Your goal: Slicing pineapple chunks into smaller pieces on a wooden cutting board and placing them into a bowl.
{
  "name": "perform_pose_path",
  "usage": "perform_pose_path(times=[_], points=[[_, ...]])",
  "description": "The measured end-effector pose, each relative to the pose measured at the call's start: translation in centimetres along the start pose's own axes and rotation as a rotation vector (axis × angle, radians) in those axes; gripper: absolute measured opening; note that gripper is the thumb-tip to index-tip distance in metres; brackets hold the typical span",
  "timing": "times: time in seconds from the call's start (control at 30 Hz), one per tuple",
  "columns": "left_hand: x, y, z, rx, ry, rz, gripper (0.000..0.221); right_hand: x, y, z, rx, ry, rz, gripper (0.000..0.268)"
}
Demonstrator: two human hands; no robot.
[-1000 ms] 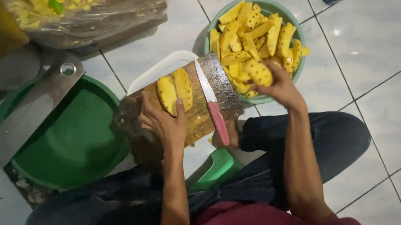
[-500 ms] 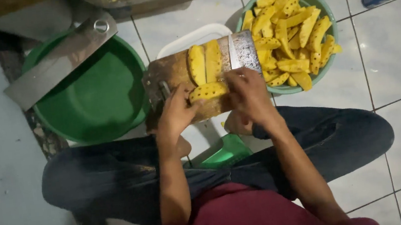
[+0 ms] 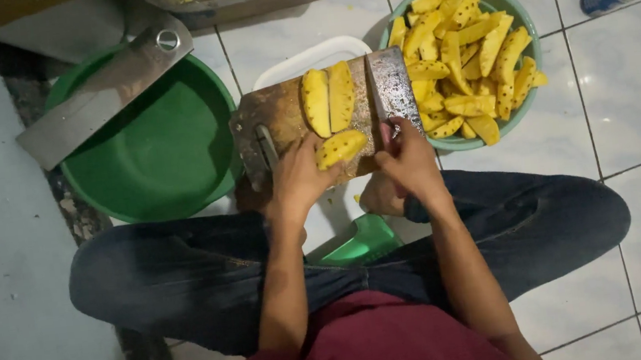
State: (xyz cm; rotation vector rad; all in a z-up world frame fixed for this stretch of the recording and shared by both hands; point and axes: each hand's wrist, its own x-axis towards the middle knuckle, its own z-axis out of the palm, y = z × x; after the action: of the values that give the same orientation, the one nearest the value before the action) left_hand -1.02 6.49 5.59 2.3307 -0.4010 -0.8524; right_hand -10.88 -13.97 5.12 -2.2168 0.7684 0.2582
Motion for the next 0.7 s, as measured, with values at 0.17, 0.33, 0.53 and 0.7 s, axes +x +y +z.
perform_pose_path(times=[0.17,0.33,0.53,0.7], points=[[-0.8,-0.5,-0.9,-0.138,0.016,-0.019,0.065,-1.8,-0.8,-0.1,0.430,-0.002,0.025,0.045],[-1.9,-4.7,-3.5,-0.140,0.137,0.051,0.066,-3.4,1.5,4.7,0.425,0.065,-0.311,0.054],[-2.8,-6.4,-6.6,-0.288,0.628,-0.106,0.046,-5.1,-5.0,7.1,0.194,-0.035,-0.333,0.069],[-2.1,-2.4,-4.8,-0.238,0.573,-0.206,0.048,-5.9,-2.2,9.0,-0.005,-0.015,-0.173,0.078]])
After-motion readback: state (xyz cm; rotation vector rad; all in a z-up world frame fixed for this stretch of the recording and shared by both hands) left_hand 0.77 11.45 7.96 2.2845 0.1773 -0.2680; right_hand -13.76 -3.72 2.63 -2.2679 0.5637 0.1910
